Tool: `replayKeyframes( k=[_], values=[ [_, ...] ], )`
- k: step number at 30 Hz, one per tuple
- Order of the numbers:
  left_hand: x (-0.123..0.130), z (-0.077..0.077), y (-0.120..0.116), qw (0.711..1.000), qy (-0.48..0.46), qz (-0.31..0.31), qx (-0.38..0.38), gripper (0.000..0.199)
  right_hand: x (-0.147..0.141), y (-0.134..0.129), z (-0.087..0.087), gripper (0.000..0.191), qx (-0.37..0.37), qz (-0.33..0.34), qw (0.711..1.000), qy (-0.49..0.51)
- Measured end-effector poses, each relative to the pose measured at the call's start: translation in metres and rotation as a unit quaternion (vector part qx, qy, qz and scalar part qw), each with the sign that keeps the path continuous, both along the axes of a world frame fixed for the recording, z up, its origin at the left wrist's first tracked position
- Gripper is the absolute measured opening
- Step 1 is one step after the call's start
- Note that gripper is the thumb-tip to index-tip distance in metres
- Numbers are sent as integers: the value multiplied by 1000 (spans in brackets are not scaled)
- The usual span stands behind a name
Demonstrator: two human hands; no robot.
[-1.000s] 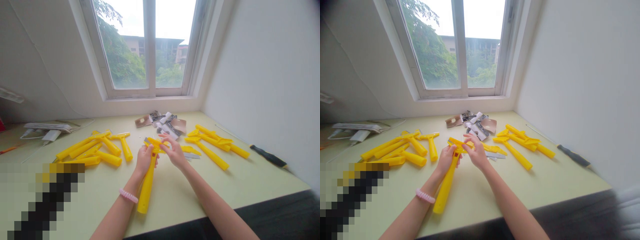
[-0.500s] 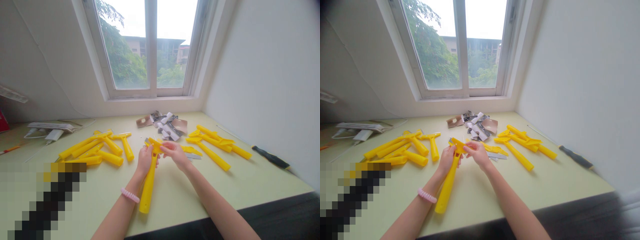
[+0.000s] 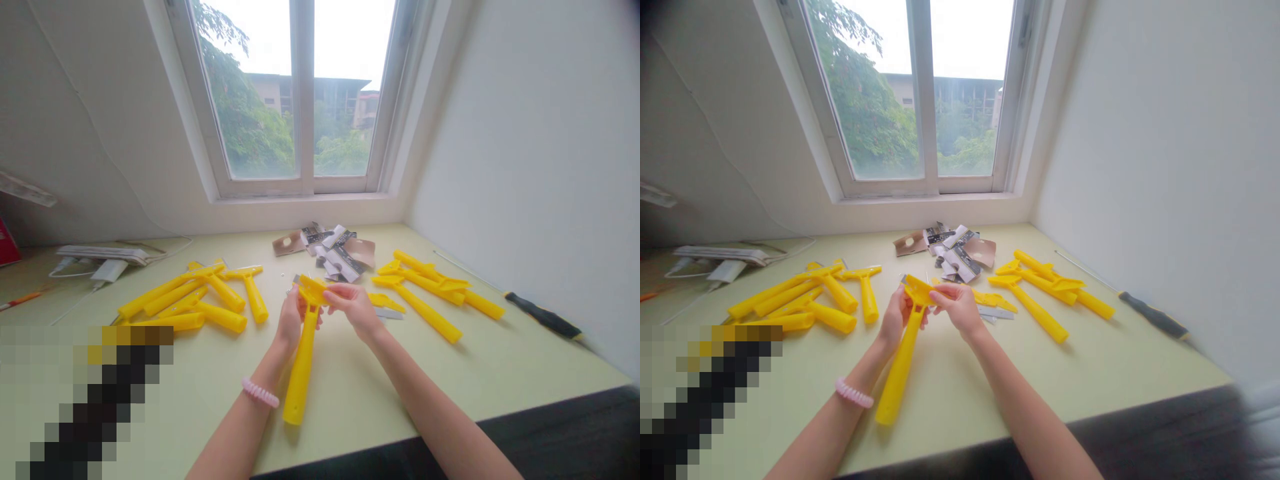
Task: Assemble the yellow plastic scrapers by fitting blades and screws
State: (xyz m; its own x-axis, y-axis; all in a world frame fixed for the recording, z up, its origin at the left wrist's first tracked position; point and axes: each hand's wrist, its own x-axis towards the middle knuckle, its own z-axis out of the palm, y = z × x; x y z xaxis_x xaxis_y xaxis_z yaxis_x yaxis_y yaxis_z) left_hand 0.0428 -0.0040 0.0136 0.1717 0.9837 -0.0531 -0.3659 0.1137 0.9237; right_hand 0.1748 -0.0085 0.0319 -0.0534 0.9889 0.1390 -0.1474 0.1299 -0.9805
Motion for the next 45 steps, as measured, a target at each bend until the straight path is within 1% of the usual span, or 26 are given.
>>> replayKeyframes(
  k=[4,5,6,10,14,17,22,26,30,33,37,45],
  values=[
    [-10,5,5,994,7,110,24,35,0,1,-3,27,-6,-12,1000,-14],
    [-13,7,7,991,6,130,31,31,0,2,-4,27,-6,-12,1000,-18],
    [-16,8,8,990,15,135,37,28,0,2,-4,26,-5,-10,1000,-23],
    [-24,12,9,989,67,130,31,23,1,1,-4,23,1,-4,999,-44],
    [-24,14,8,986,84,144,25,19,0,-1,0,23,0,6,998,-57],
    [-23,14,8,985,74,156,24,16,-1,-2,0,24,-9,12,998,-58],
    [-21,10,8,985,63,161,28,16,-3,0,-4,26,-2,3,998,-57],
    [-23,8,9,987,42,154,22,16,-3,0,-6,27,10,8,998,-61],
    [-24,7,10,990,13,141,14,15,-4,0,-5,23,20,11,997,-72],
    [-25,8,10,991,-12,133,9,14,-4,-1,-4,21,19,16,997,-72],
    [-24,10,8,990,-39,132,-2,14,-3,-1,-4,23,19,15,998,-66],
    [-18,16,3,994,-40,98,22,18,-3,-2,-2,26,8,-9,998,-54]
  ],
)
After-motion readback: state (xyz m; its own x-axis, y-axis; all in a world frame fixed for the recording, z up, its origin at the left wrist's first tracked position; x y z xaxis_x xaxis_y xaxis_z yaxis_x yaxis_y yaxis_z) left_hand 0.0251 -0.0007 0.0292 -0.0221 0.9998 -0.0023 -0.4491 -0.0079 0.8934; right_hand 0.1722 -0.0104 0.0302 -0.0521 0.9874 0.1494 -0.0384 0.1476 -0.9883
